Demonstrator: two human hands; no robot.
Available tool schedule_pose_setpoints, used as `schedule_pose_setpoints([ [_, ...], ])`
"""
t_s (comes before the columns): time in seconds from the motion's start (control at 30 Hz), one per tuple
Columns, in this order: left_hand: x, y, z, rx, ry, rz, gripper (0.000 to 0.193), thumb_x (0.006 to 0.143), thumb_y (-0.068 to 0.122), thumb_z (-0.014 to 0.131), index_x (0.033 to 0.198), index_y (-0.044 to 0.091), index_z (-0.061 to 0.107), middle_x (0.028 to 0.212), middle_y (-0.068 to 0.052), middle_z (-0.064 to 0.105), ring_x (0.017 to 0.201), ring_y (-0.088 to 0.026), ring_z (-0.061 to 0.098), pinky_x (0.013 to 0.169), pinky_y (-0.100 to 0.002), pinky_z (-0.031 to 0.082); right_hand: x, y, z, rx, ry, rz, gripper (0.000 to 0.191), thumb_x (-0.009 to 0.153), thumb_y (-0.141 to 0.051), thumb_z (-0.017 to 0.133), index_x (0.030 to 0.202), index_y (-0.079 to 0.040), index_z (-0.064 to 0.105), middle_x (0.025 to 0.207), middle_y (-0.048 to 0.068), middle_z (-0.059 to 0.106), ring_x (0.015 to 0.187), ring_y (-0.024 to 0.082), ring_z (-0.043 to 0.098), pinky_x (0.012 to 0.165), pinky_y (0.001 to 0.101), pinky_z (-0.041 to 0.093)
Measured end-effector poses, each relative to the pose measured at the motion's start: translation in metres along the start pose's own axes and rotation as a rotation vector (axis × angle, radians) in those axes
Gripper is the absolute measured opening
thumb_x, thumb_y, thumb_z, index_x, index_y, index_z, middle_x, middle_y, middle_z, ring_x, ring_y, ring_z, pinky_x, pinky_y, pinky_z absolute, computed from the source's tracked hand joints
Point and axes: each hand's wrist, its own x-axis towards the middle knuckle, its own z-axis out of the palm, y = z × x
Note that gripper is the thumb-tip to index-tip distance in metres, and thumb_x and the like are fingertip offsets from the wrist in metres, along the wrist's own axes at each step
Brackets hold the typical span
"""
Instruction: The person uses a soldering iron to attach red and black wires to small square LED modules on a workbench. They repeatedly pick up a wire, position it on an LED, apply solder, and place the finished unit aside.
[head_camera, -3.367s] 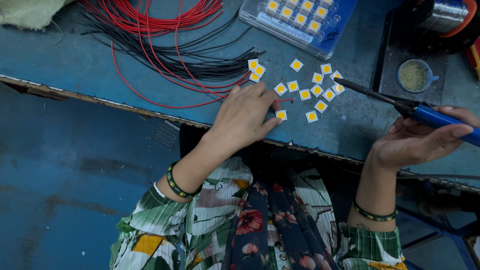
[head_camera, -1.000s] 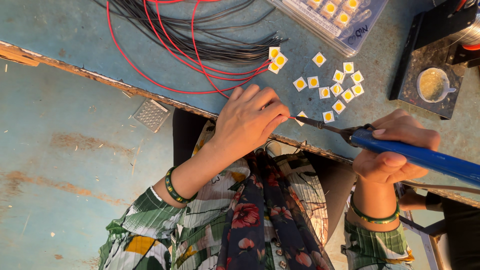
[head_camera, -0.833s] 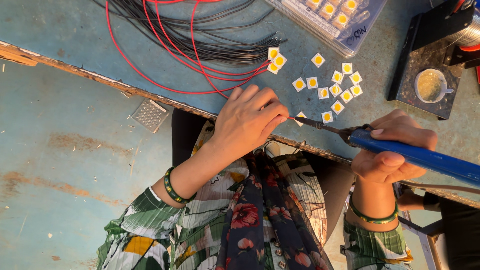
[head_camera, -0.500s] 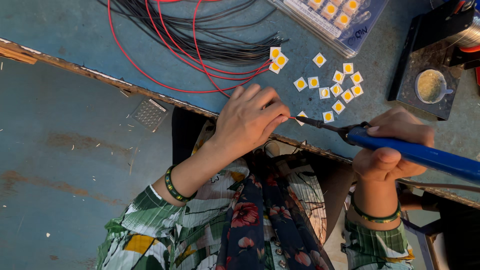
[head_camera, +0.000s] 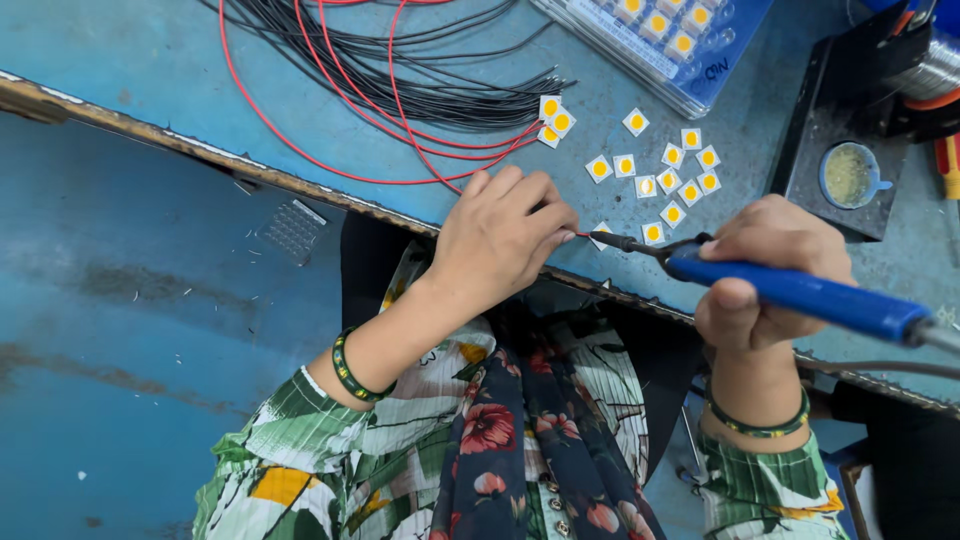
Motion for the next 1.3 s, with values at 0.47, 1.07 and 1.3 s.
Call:
schedule_pose_setpoints([
  [0.47,-0.003,-0.002,0.001,-0.042,0.030,-0.002,0.009,0.091,0.022,0.077,0.096,0.019,0.070,0.094,0.003,0.056,0.090,-0.022,0.054,0.082,-0.039,0.041,-0.047,0.000,-0.007,-0.034,0.425,0.115,0.046,0.106,-0.043,0.057,0.100,0.000,0.043,0.083,0.007,0.048,0.055,0.012,0.041,0.047,0.0266,0.029],
  [1.07,-0.002,-0.004,0.005,-0.041,0.044,0.008,0.009,0.092,0.021,0.077,0.093,0.018,0.069,0.091,0.004,0.056,0.088,-0.020,0.054,0.079,-0.039,0.040,-0.051,-0.005,0.000,-0.023,0.372,0.133,0.051,0.107,-0.048,0.058,0.099,0.001,0.044,0.088,0.012,0.051,0.059,0.017,0.046,0.051,0.0277,0.038],
  [1.3,-0.001,-0.004,0.005,-0.046,0.043,0.014,0.009,0.092,0.020,0.077,0.092,0.019,0.069,0.092,0.004,0.057,0.088,-0.020,0.055,0.079,-0.039,0.040,-0.051,-0.007,-0.002,-0.011,0.361,0.145,0.050,0.107,-0.047,0.059,0.100,0.000,0.045,0.089,0.012,0.051,0.059,0.017,0.046,0.051,0.0279,0.037],
])
